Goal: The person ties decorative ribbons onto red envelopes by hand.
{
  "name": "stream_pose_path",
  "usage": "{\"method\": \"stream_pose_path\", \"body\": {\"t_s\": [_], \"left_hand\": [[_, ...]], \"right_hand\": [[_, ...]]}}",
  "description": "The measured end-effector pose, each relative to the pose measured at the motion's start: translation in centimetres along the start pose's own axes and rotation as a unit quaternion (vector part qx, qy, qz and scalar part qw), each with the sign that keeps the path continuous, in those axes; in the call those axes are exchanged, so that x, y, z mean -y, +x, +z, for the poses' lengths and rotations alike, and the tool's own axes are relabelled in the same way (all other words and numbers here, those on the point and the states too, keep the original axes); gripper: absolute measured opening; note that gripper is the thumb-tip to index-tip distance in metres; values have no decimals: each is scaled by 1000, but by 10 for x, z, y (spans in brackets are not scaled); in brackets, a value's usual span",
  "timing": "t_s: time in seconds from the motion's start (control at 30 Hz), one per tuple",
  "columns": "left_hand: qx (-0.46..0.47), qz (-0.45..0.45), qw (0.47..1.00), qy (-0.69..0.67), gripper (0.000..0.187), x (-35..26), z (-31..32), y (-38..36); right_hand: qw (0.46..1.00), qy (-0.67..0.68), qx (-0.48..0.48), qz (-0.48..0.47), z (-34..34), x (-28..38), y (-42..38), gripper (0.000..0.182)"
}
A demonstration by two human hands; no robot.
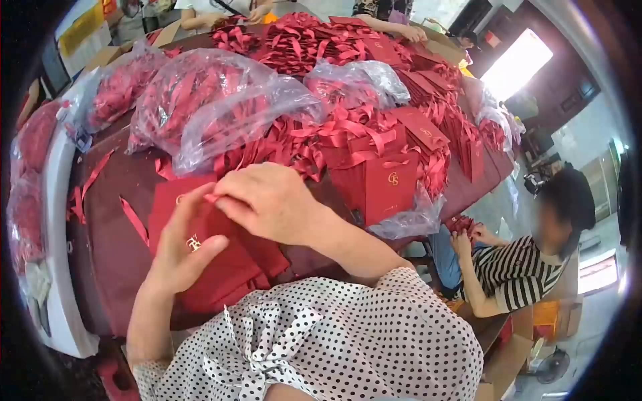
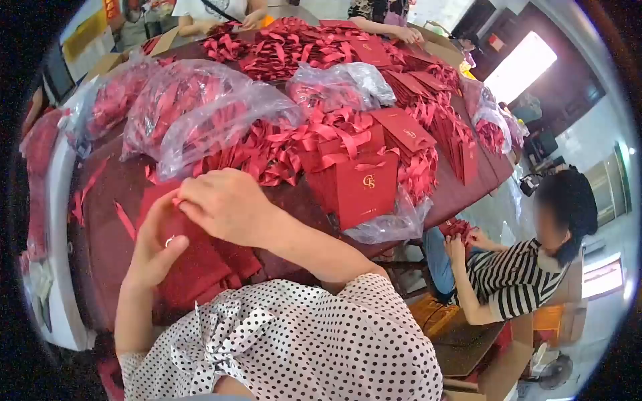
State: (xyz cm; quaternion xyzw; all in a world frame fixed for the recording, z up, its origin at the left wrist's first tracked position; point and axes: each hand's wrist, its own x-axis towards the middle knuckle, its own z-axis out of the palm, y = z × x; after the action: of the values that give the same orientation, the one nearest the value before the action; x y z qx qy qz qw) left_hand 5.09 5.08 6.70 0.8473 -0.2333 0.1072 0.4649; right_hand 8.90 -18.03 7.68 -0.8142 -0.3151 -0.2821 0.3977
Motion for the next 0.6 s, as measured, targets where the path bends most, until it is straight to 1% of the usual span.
{"method": "stream_pose_path", "body": {"t_s": [0.03, 0.07, 0.13, 0.17, 0.2, 0.23, 0.3, 0.33, 0.37, 0.4, 0.43, 0.47, 0.5, 0.57, 0.6], "left_hand": [[20, 1, 997, -80, 44, -14, 5, 6], [68, -15, 990, -123, 41, -21, 9, 9], [94, -111, 959, -245, 31, -25, 23, 11], [136, -196, 931, -275, 16, -29, 18, 15], [119, -152, 951, -241, 11, -26, 15, 16], [102, -107, 967, -206, 10, -20, 9, 15], [99, -103, 972, -189, 11, -15, 0, 14], [111, -82, 978, -159, 10, -11, -2, 12], [122, -61, 982, -128, 9, -8, -4, 10], [117, -66, 983, -128, 9, -9, -7, 7], [139, -134, 970, -148, 9, -11, -13, 3], [161, -200, 952, -166, 10, -12, -19, 0], [154, -206, 953, -162, 10, -11, -19, -4], [110, -52, 991, -59, 10, -6, -16, -14], [98, -48, 993, -32, 10, -11, -19, -16]], "right_hand": [[999, -5, 18, -48, 5, 8, 4, 9], [997, 9, 25, -74, 12, 14, 5, 9], [997, 13, 19, -79, 15, 19, 7, 10], [997, 9, 6, -82, 15, 19, 9, 10], [997, 44, -41, -51, 11, 16, 9, 10], [998, 49, -13, -38, 2, 10, 5, 11], [996, 64, 66, -6, -19, 7, -2, 11], [995, 67, 68, -5, -22, 8, -7, 11], [998, 36, 51, -10, -23, 8, -11, 12], [999, 6, 36, -17, -23, 6, -15, 12], [999, 39, 0, 19, -23, 1, -18, 11], [999, 32, 19, 32, -26, -5, -21, 10], [998, 25, 39, 45, -30, -9, -24, 10], [996, 38, 60, 45, -28, -12, -33, 9], [994, 54, 76, 58, -25, -14, -37, 10]]}}
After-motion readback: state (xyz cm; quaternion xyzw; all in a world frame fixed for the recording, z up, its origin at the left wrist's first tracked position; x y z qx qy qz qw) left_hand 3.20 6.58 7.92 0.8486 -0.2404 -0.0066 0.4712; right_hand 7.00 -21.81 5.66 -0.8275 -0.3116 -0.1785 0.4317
